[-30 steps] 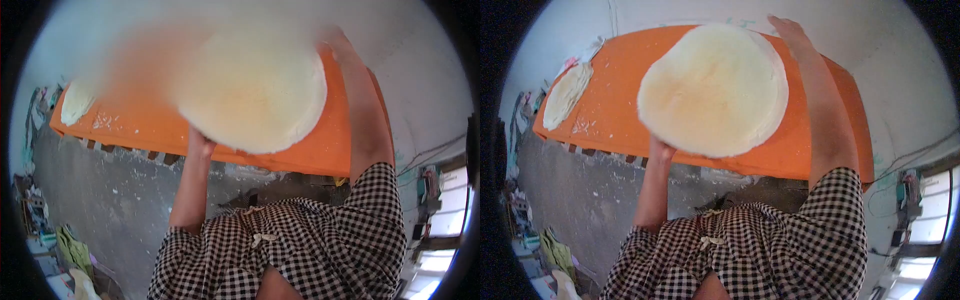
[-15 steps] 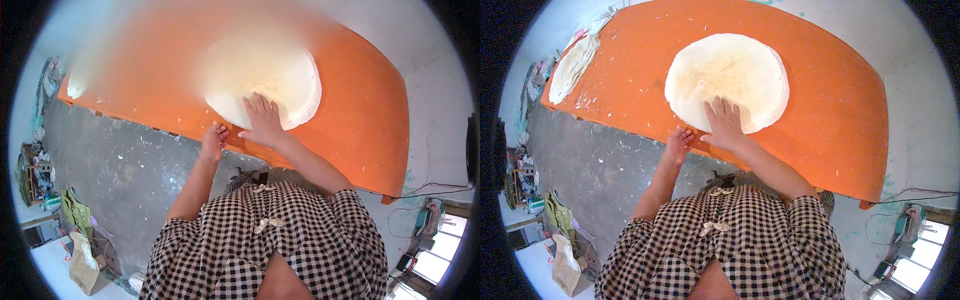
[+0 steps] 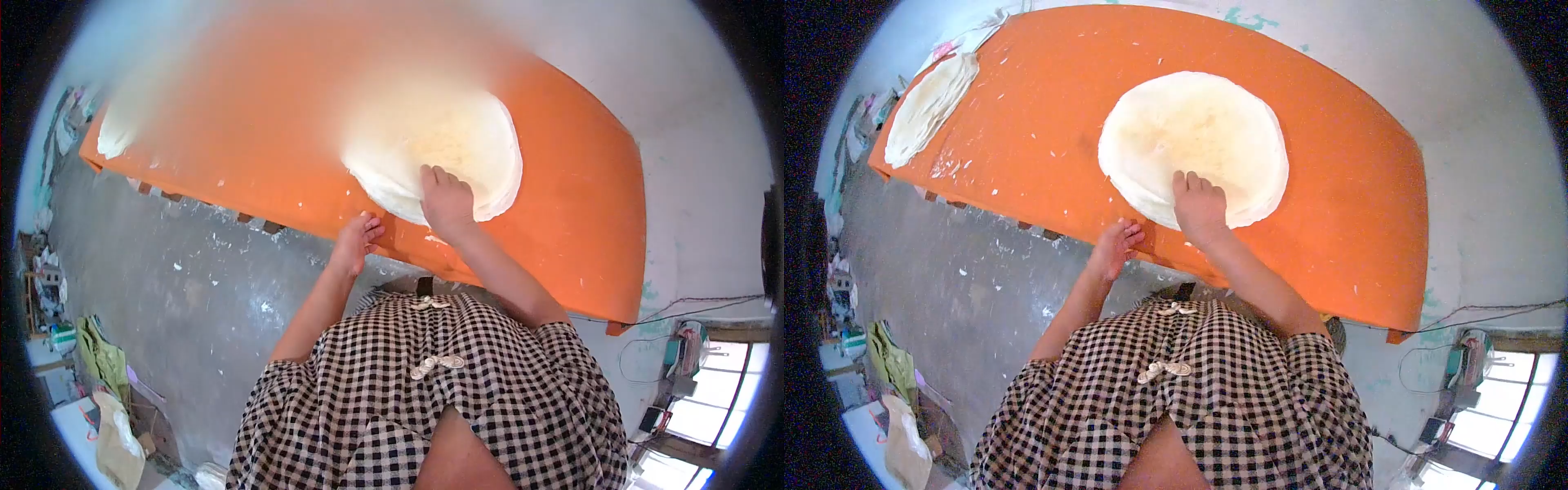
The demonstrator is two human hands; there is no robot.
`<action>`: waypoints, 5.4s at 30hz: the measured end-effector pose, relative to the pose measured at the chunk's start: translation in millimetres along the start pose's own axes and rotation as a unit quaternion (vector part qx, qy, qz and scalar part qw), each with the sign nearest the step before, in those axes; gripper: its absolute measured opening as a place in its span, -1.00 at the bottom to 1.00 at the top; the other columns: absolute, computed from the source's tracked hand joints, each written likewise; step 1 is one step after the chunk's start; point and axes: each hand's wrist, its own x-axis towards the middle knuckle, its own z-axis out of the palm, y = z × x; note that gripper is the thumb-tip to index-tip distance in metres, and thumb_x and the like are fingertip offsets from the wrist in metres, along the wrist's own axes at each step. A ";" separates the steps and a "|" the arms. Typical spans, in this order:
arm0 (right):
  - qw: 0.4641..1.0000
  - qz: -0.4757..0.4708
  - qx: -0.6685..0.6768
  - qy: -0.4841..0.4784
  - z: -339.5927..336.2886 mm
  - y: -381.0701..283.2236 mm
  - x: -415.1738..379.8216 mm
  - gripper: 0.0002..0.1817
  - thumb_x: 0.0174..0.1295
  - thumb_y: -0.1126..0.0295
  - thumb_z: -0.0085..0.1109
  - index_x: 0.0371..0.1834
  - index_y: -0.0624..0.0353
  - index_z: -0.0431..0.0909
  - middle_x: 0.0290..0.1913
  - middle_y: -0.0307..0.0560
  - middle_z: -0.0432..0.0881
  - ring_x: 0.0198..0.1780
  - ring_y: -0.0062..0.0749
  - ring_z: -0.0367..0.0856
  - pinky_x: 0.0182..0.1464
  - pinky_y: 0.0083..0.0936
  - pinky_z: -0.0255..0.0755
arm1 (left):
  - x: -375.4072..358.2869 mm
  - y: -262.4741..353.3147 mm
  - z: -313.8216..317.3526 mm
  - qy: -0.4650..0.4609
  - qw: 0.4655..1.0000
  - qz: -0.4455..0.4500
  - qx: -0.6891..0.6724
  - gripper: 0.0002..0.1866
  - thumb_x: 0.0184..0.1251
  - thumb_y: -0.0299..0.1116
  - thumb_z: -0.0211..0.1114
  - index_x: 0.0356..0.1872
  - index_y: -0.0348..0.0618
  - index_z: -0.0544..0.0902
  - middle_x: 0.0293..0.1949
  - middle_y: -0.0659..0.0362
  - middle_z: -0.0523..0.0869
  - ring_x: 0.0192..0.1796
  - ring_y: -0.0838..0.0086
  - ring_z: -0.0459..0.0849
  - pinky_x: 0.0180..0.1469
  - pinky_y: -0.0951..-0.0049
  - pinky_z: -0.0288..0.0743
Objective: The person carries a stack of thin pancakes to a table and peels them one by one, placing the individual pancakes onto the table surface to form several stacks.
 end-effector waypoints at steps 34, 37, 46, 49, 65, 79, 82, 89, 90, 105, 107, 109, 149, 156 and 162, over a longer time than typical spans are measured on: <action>0.789 0.558 0.119 0.228 79.7 241.1 -120.7 -0.43 -0.01 0.18 0.21 -0.02 0.37 0.35 -0.03 0.07 0.47 -0.03 -0.25 0.45 -0.04 -0.36 0.35 | -86.0 -1.0 -257.2 0.470 0.431 0.259 0.725 -0.45 0.22 0.05 -0.10 0.11 -0.10 0.31 0.16 0.10 0.33 0.19 0.19 0.26 0.12 0.13 0.16; 0.910 0.405 0.028 0.090 98.6 147.9 -88.0 -0.51 0.06 0.14 0.12 -0.02 0.24 0.37 0.02 0.04 0.45 0.03 -0.20 0.42 0.04 -0.29 0.30 | -90.5 4.2 -249.6 0.458 0.438 0.298 0.714 -0.44 0.18 0.11 -0.10 0.04 -0.11 0.38 0.11 0.06 0.38 0.14 0.15 0.31 0.08 0.12 0.20; 0.943 -0.054 0.307 -0.119 20.2 -125.1 -24.5 -0.27 -0.11 0.04 0.21 0.11 0.20 0.24 0.12 0.19 0.28 0.18 0.01 0.22 0.15 -0.16 0.14 | -51.3 -8.4 -187.8 0.429 0.516 0.297 0.680 -0.53 0.00 -0.10 0.15 -0.08 -0.16 0.44 0.07 0.03 0.40 0.12 0.06 0.28 0.09 0.04 0.16; 0.959 -0.092 0.228 -0.142 24.1 -148.9 -37.3 -0.15 -0.21 0.07 0.27 0.17 0.19 0.14 0.18 0.19 0.17 0.22 0.06 0.10 0.17 -0.06 0.04 | -52.4 -19.3 -149.0 0.445 0.520 0.248 0.685 -0.49 0.04 -0.06 0.13 0.00 -0.09 0.41 0.14 0.05 0.33 0.21 0.12 0.20 0.17 0.08 0.04; 0.976 -0.009 0.068 -0.206 21.0 -108.1 -40.8 -0.75 -0.11 0.42 0.03 -0.30 0.22 0.39 -0.32 0.02 0.52 -0.23 -0.12 0.50 -0.28 -0.24 0.41 | -31.2 -55.3 -101.9 0.425 0.547 0.292 0.659 -0.48 0.07 -0.05 0.09 -0.02 -0.20 0.40 0.18 0.02 0.27 0.20 0.14 0.19 0.10 0.09 0.04; 0.724 0.253 0.588 0.257 -156.9 106.1 -39.6 -0.75 0.03 0.38 0.16 -0.27 0.33 0.55 -0.36 -0.12 0.60 -0.34 -0.46 0.55 -0.29 -0.49 0.45 | -33.7 -28.5 -203.7 0.452 0.487 0.332 0.669 -0.47 0.16 0.10 -0.04 -0.06 -0.14 0.43 0.09 0.05 0.38 0.06 0.13 0.36 0.01 0.09 0.22; 0.638 0.311 0.591 0.384 -175.2 130.1 -119.6 -0.69 0.01 0.35 0.21 -0.22 0.32 0.52 -0.29 -0.10 0.59 -0.31 -0.42 0.56 -0.31 -0.50 0.46 | -33.3 -16.7 -253.8 0.477 0.452 0.319 0.683 -0.41 0.19 0.17 -0.13 -0.02 -0.14 0.40 0.12 0.09 0.35 0.12 0.17 0.32 0.02 0.08 0.21; 0.525 0.638 0.377 0.418 -87.3 200.9 -269.9 -0.39 0.02 0.04 0.15 0.02 0.29 0.35 -0.08 0.04 0.50 -0.11 -0.24 0.50 -0.17 -0.34 0.40 | -77.3 51.1 -280.5 0.515 0.411 0.291 0.693 -0.41 0.22 0.17 -0.19 0.00 -0.12 0.40 0.09 0.12 0.40 0.10 0.21 0.37 -0.04 0.09 0.27; 0.560 0.669 0.294 0.391 -66.1 198.2 -278.0 -0.38 0.01 0.03 0.16 0.00 0.31 0.36 -0.10 0.03 0.50 -0.10 -0.27 0.49 -0.15 -0.38 0.38 | -82.6 56.8 -279.4 0.514 0.411 0.295 0.693 -0.42 0.23 0.17 -0.19 0.00 -0.12 0.40 0.07 0.12 0.41 0.09 0.21 0.38 -0.05 0.09 0.28; 0.967 -0.075 0.233 -0.075 -28.0 -160.7 5.3 -0.31 -0.15 0.09 0.20 0.06 0.20 0.27 0.01 0.08 0.37 0.07 -0.10 0.32 -0.01 -0.17 0.25 | -68.7 34.3 -147.5 0.499 0.452 0.318 0.667 -0.53 0.06 -0.06 0.11 -0.07 -0.16 0.42 0.10 0.04 0.35 0.15 0.10 0.25 0.06 0.06 0.16; 0.978 -0.098 0.167 -0.081 -31.0 -161.3 4.4 -0.27 -0.18 0.11 0.22 0.09 0.17 0.22 0.03 0.07 0.33 0.11 -0.08 0.27 0.03 -0.17 0.23 | -71.3 31.0 -125.0 0.486 0.456 0.301 0.682 -0.52 0.06 -0.06 0.11 -0.08 -0.19 0.43 0.12 0.00 0.33 0.17 0.10 0.24 0.06 0.07 0.15; 0.983 -0.099 0.122 -0.095 -39.3 -156.0 1.3 -0.27 -0.20 0.13 0.23 0.09 0.16 0.21 0.03 0.06 0.32 0.11 -0.07 0.25 0.03 -0.18 0.25 | -73.5 28.3 -102.8 0.475 0.479 0.318 0.666 -0.50 0.06 -0.06 0.10 -0.04 -0.20 0.41 0.15 -0.02 0.30 0.18 0.11 0.21 0.07 0.07 0.13; 0.767 0.137 0.540 -0.319 -35.0 -97.6 36.1 -0.71 0.01 0.25 0.15 -0.33 0.26 0.57 -0.42 0.04 0.57 -0.39 -0.44 0.51 -0.28 -0.49 0.37 | -84.1 40.4 -98.4 0.466 0.517 0.320 0.643 -0.49 0.07 -0.06 0.09 -0.01 -0.18 0.39 0.17 -0.01 0.28 0.20 0.12 0.18 0.10 0.08 0.05; 0.963 -0.103 0.216 -0.122 -37.2 -140.5 14.3 -0.73 0.02 0.20 0.11 -0.48 0.22 0.53 -0.49 -0.01 0.54 -0.44 -0.27 0.49 -0.30 -0.40 0.36 | -83.2 37.5 -108.3 0.468 0.512 0.321 0.645 -0.50 0.06 -0.06 0.09 -0.02 -0.18 0.40 0.18 0.00 0.28 0.20 0.13 0.18 0.10 0.10 0.05; 0.858 -0.055 0.376 -0.346 -36.4 -121.2 48.3 -0.75 -0.02 0.26 0.08 -0.34 0.19 0.51 -0.43 0.06 0.54 -0.34 -0.13 0.52 -0.25 -0.29 0.38 | -86.7 41.6 -116.7 0.472 0.501 0.312 0.655 -0.51 0.07 -0.06 0.09 -0.03 -0.18 0.42 0.16 0.01 0.30 0.20 0.14 0.20 0.11 0.10 0.04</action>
